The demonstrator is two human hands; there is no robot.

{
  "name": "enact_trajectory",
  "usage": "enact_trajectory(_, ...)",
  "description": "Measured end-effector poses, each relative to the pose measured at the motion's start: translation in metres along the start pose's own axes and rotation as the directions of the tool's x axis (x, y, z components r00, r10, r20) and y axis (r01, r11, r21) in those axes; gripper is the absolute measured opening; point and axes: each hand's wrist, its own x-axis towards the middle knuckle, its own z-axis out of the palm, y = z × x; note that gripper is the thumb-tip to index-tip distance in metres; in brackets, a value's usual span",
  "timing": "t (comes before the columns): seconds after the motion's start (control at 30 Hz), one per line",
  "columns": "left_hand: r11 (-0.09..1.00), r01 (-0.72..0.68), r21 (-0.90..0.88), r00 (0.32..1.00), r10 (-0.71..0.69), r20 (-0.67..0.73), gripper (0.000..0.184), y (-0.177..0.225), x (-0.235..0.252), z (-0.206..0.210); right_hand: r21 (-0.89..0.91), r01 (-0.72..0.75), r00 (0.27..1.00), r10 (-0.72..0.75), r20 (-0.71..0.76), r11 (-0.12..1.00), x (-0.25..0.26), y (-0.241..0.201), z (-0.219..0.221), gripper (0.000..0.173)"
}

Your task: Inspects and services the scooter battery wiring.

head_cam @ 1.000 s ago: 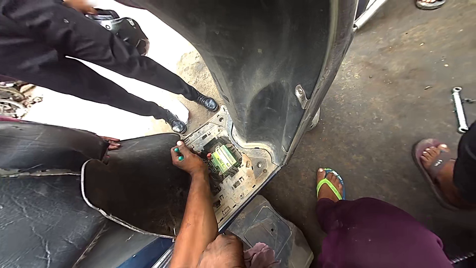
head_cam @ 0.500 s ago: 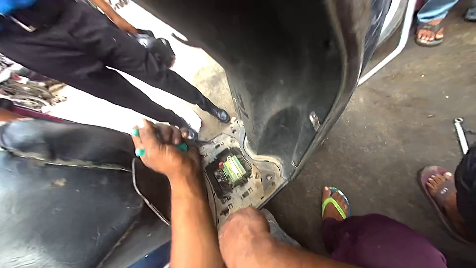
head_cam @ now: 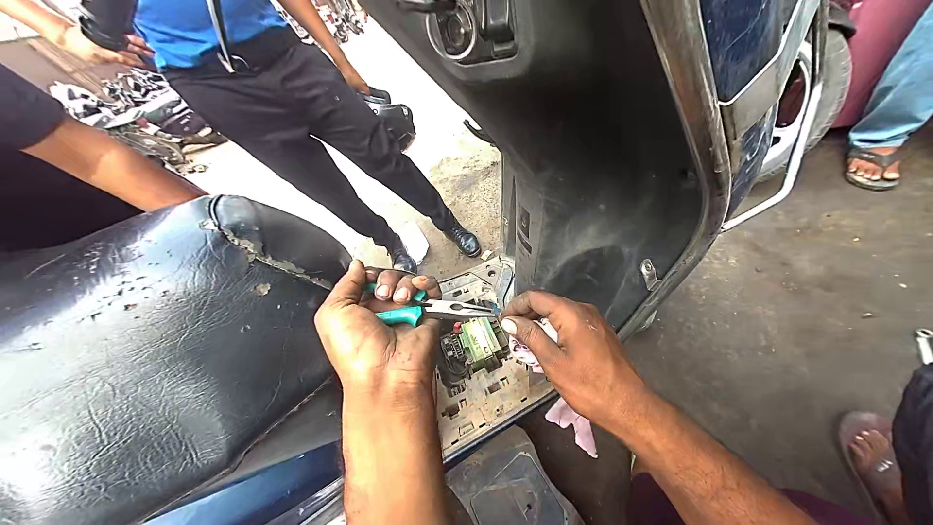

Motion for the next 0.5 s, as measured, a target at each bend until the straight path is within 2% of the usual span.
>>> enact_trajectory(0.1, 1.000, -0.010, 0.022, 1.000, 0.010, -0.021, 0.034, 0.000, -0.009, 0.002, -0.039, 0.069, 0.996, -0.071, -0.045, 0.997, 0.000, -0.001, -0.001, 0.019)
enact_trajectory(0.17, 0.999, -0.044, 0.000, 0.999, 0.044, 0.029, 0.030, 0.004, -0.013, 0.004, 0.071, 0.052, 0.997, -0.047, -0.064, 0.996, 0.000, -0.004, -0.003, 0.018)
enact_trajectory(0.27, 0.976, -0.208, 0.060, 0.964, 0.194, 0.182, 0.029, 0.014, -0.020, 0.007, 0.317, -0.003, 0.997, 0.026, -0.067, 0.949, 0.000, -0.008, -0.007, 0.017)
enact_trajectory(0.33, 0.883, -0.379, 0.278, 0.893, 0.269, 0.361, 0.027, 0.021, -0.023, 0.002, 0.432, -0.021, 0.998, 0.047, -0.051, 0.902, 0.000, -0.011, -0.010, 0.018)
enact_trajectory(0.4, 0.689, -0.494, 0.530, 0.829, 0.191, 0.526, 0.020, 0.024, -0.029, -0.010, 0.517, -0.020, 0.998, 0.046, -0.036, 0.855, 0.000, -0.012, -0.011, 0.018)
enact_trajectory(0.43, 0.599, -0.502, 0.624, 0.821, 0.104, 0.561, 0.021, 0.022, -0.032, -0.016, 0.549, -0.018, 0.999, 0.038, -0.025, 0.836, 0.000, -0.012, -0.011, 0.018)
enact_trajectory(0.5, 0.528, -0.455, 0.717, 0.817, -0.073, 0.572, 0.026, 0.013, -0.035, -0.030, 0.618, -0.016, 1.000, 0.011, 0.012, 0.786, 0.000, -0.013, -0.009, 0.019)
